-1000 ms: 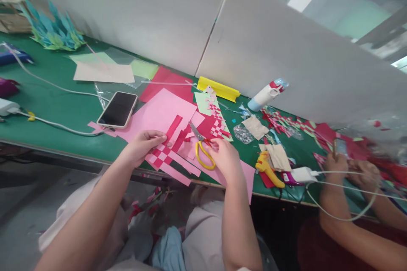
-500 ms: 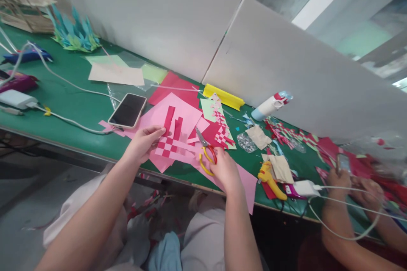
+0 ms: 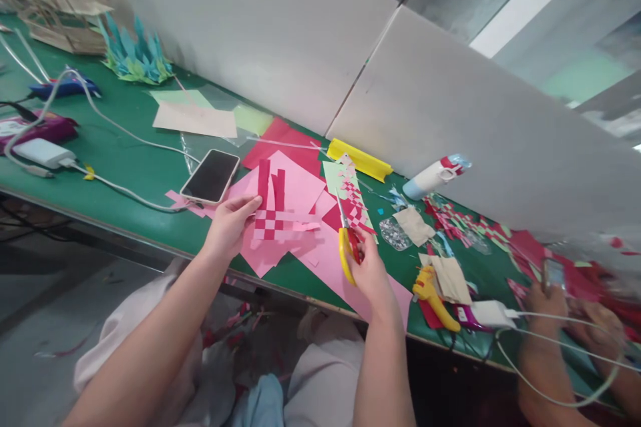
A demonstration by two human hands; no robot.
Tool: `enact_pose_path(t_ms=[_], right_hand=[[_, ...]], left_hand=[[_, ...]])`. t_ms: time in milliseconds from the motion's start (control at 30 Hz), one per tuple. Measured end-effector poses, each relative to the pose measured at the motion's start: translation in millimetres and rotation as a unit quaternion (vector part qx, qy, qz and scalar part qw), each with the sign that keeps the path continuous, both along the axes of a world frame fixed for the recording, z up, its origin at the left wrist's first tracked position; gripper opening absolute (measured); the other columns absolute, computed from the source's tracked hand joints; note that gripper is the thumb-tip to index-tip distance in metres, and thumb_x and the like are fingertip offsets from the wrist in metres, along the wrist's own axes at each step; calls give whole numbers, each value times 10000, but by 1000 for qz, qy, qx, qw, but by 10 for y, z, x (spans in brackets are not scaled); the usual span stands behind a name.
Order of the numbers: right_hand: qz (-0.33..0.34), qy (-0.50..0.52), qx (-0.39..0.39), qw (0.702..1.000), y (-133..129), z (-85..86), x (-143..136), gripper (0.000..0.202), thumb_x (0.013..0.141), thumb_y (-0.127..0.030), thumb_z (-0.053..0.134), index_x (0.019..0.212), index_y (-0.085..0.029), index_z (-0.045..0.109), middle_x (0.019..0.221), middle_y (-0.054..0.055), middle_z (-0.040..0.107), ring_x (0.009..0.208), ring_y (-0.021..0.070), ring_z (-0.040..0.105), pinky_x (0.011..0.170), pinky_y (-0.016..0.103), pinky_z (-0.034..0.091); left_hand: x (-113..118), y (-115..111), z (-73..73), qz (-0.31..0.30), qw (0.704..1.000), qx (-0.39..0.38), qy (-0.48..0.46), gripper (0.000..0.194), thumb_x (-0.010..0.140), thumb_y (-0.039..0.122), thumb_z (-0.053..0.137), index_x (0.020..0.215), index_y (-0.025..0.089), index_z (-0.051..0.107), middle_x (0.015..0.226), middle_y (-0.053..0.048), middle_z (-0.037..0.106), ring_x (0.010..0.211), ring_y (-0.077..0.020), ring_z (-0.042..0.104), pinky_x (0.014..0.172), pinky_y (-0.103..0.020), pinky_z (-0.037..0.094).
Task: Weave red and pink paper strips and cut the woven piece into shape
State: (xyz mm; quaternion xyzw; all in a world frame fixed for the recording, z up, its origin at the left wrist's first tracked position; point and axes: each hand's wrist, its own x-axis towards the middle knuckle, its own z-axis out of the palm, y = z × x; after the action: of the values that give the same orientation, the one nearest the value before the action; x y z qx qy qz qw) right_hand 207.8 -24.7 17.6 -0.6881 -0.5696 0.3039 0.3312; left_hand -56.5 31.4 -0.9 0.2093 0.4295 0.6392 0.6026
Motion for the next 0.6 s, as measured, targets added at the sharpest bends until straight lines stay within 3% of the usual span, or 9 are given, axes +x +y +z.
enact_pose_path(t_ms=[67,133,200,267,333,467,600], right_hand=[[30,186,11,982,-21,14,-78,572,779,-427,649,1279,-272,420,813,-16,528,643,137,530,585,257,441],[67,347,6,935,-53,31,-221,531,754,-458,692,1200,-295,454,735,-50,462,553,99,424,508,217,377],[102,426,-2,899,-97,42,-399,404,796,-493,660,1109,-294,498,752,-36,454,578,97,416,515,215,376],[152,469,-16,870,-145,41,-572,382,805,-576,618,1028,-279,529,803,-8,482,617,106,449,538,233,407],[185,489,-69,850,-184,23,-717,423,784,-572,649,1069,-281,534,864,7,493,640,105,461,554,240,420],[177,502,-117,838,-220,-59,-910,532,692,-479,782,1128,-299,537,906,4,478,677,87,448,536,196,391],[165,509,-164,828,-241,-136,-1004,556,665,-466,803,1122,-316,524,887,1,468,641,93,414,507,211,358]], left_hand=[[17,-2,15,10,1000,1,-2,339,499,326,884,740,148,726,686,-17,677,624,-95,591,589,-200,475],[43,-17,55,16,1000,-4,-10,320,503,331,879,707,150,712,658,-7,664,594,-93,578,570,-204,462],[72,-40,107,23,999,-12,-26,300,502,319,878,672,152,696,626,12,645,561,-77,555,553,-194,445],[98,-60,148,29,999,-10,-44,291,504,308,876,668,151,694,636,16,647,573,-76,562,563,-190,444],[117,-74,164,36,998,-4,-54,287,509,300,871,687,151,703,675,7,667,611,-86,585,587,-196,451],[140,-79,115,55,997,4,-60,272,535,295,857,720,156,714,697,3,679,635,-94,595,627,-210,453],[167,-72,43,86,994,-5,-66,264,546,294,853,729,166,713,725,10,686,665,-88,594,648,-208,432]])
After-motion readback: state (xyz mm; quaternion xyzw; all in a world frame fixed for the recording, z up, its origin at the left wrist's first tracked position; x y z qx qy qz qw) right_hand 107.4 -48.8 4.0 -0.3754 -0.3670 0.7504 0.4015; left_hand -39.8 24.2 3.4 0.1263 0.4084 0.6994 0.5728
